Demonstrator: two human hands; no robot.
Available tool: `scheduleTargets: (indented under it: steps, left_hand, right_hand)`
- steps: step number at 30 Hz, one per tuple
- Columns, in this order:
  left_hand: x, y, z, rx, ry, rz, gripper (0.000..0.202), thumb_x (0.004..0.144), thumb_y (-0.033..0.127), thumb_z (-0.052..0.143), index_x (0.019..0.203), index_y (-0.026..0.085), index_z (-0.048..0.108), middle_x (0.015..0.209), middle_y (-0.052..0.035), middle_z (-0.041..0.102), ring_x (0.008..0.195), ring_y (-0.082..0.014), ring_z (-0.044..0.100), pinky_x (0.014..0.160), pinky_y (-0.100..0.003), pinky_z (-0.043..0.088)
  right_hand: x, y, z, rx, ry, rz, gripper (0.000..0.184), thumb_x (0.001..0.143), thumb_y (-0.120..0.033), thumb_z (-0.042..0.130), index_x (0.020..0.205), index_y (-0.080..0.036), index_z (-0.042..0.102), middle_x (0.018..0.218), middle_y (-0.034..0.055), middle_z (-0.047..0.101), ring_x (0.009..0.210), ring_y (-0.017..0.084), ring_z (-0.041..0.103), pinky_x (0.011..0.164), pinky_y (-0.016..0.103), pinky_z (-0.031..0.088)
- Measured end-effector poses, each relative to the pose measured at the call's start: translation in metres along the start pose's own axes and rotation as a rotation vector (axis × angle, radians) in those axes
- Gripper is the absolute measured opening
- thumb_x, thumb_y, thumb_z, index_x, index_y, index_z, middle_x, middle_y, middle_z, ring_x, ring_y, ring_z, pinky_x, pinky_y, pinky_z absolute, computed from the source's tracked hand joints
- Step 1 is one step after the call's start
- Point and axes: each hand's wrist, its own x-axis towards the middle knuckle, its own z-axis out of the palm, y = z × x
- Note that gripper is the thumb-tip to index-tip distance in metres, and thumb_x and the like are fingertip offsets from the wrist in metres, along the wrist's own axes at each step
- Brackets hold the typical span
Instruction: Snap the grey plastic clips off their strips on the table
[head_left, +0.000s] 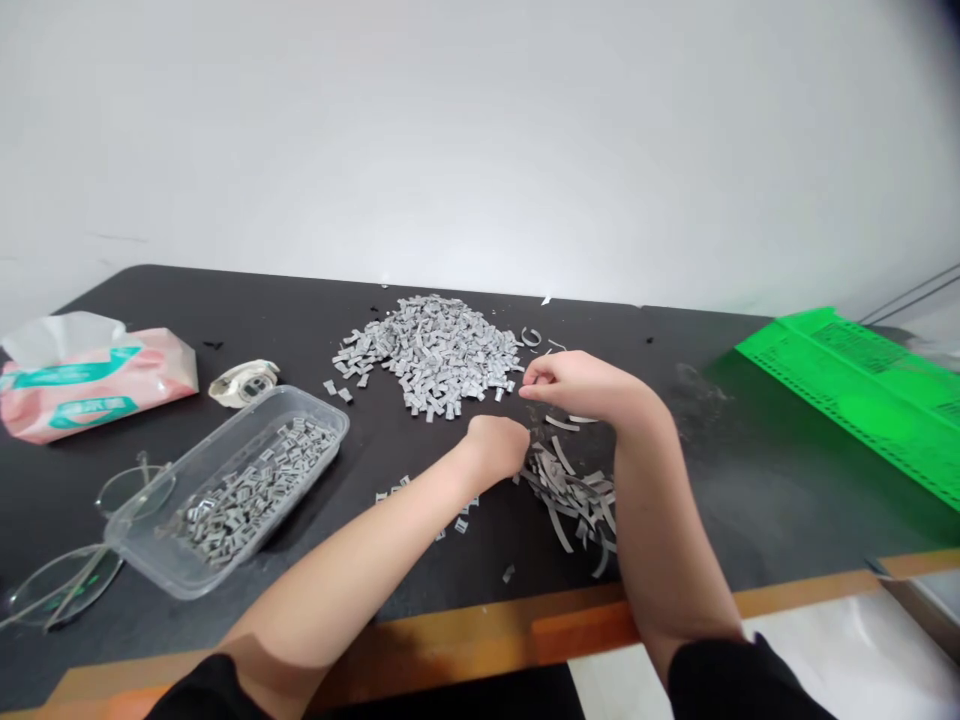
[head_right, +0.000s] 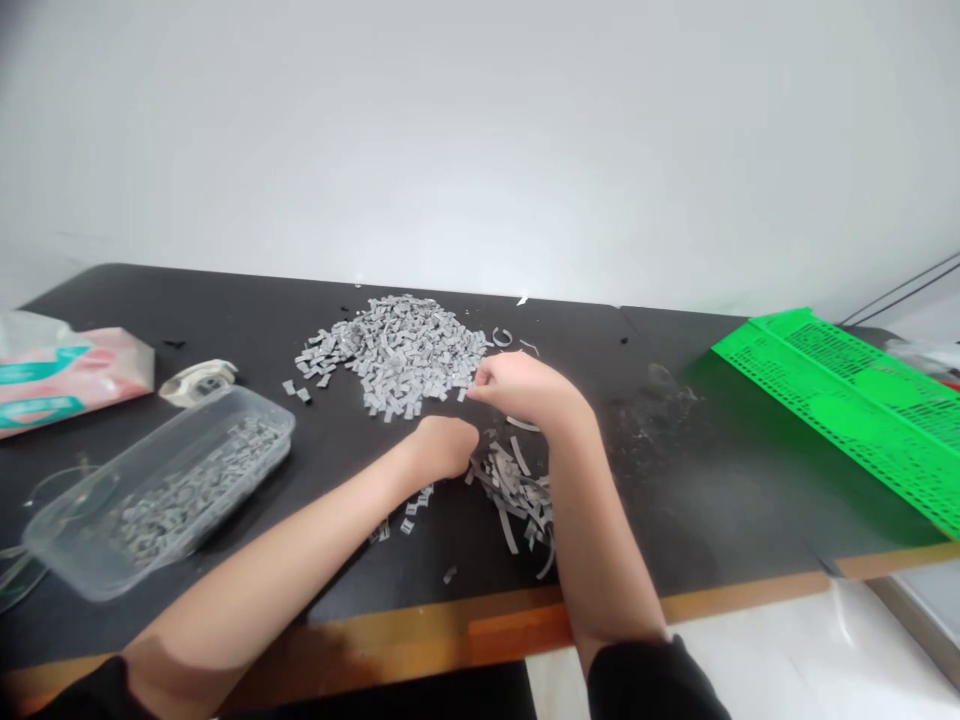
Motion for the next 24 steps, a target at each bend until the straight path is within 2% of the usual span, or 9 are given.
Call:
scheduleTargets:
  steps: [2,4,8,11,14,16,18,20,24]
  left_hand:
    - [0.006,0.0,0.005,0.012,0.003,0.011,0.033,0.099,0.035,0.066,0.126,0.016,0.065,0.129,-0.0109,0.067,0.113,-0.0256,0.068,0.096,-0.048,0.059]
    - [0.007,-0.004,0.003,0.014,0.004,0.01,0.033,0.099,0.035,0.066,0.125,0.016,0.065,0.127,-0.0107,0.067,0.111,-0.0252,0.068,0.095,-0.047,0.059]
    - [-0.006,-0.016,-0.019,-0.021,0.027,0.004,0.028,0.1,0.037,0.064,0.117,0.015,0.068,0.116,-0.0086,0.071,0.101,-0.0216,0.07,0.09,-0.043,0.06]
    - [-0.022,-0.028,-0.038,-0.056,0.078,-0.004,0.02,0.1,0.028,0.057,0.105,0.016,0.072,0.101,-0.0076,0.075,0.085,-0.0192,0.07,0.075,-0.033,0.057]
    - [-0.034,-0.038,-0.053,-0.066,0.122,-0.005,0.026,0.093,0.02,0.05,0.1,0.017,0.075,0.092,-0.0089,0.077,0.075,-0.02,0.068,0.061,-0.029,0.047]
    - [-0.04,-0.041,-0.058,-0.056,0.128,-0.007,0.031,0.092,0.021,0.047,0.101,0.017,0.076,0.093,-0.01,0.078,0.074,-0.021,0.068,0.058,-0.029,0.044]
    - [-0.043,-0.04,-0.058,-0.03,0.113,-0.013,0.033,0.093,0.025,0.046,0.103,0.017,0.077,0.093,-0.0112,0.079,0.075,-0.0227,0.069,0.06,-0.03,0.046]
    - [-0.042,-0.034,-0.053,0.013,0.05,-0.03,0.03,0.091,0.03,0.055,0.099,0.015,0.08,0.087,-0.0124,0.079,0.075,-0.0254,0.071,0.065,-0.032,0.05]
    - [-0.028,-0.013,-0.03,0.095,-0.14,-0.038,0.018,0.072,0.029,0.085,0.079,0.013,0.082,0.07,-0.0123,0.076,0.079,-0.0324,0.076,0.079,-0.038,0.058]
  right_hand:
    - [0.001,-0.002,0.001,-0.001,-0.029,-0.012,0.025,0.09,-0.043,0.057,0.088,-0.021,0.068,0.083,0.0058,0.069,0.072,0.02,0.059,0.063,0.031,0.04]
    - [0.002,-0.003,0.002,-0.011,-0.051,-0.012,0.025,0.09,-0.043,0.057,0.085,-0.02,0.067,0.082,0.0061,0.068,0.07,0.019,0.057,0.061,0.031,0.038]
    - [0.006,-0.001,0.004,-0.041,-0.108,-0.011,0.017,0.085,-0.033,0.062,0.074,-0.02,0.064,0.076,0.005,0.066,0.066,0.017,0.052,0.058,0.03,0.035]
    - [0.009,-0.001,0.004,-0.034,-0.163,-0.054,0.012,0.081,-0.027,0.065,0.072,-0.02,0.066,0.075,0.0033,0.066,0.066,0.017,0.053,0.06,0.029,0.036]
    - [0.009,-0.004,0.003,-0.001,-0.195,-0.113,0.014,0.082,-0.023,0.061,0.069,-0.02,0.065,0.076,0.0035,0.068,0.067,0.016,0.056,0.061,0.028,0.039]
    - [0.008,-0.006,0.003,0.022,-0.197,-0.136,0.018,0.082,-0.019,0.055,0.066,-0.019,0.062,0.073,0.0041,0.067,0.067,0.016,0.058,0.062,0.028,0.04]
    - [0.007,-0.006,0.003,0.028,-0.187,-0.13,0.018,0.082,-0.016,0.054,0.065,-0.019,0.06,0.072,0.0043,0.067,0.066,0.016,0.057,0.061,0.028,0.04]
    - [0.006,-0.005,0.002,0.011,-0.163,-0.097,0.016,0.08,-0.014,0.055,0.064,-0.019,0.059,0.073,0.0046,0.066,0.064,0.016,0.055,0.059,0.029,0.038]
    - [0.002,0.0,-0.001,-0.023,-0.096,-0.032,0.016,0.08,-0.013,0.056,0.066,-0.019,0.057,0.074,0.006,0.064,0.063,0.016,0.05,0.057,0.03,0.035]
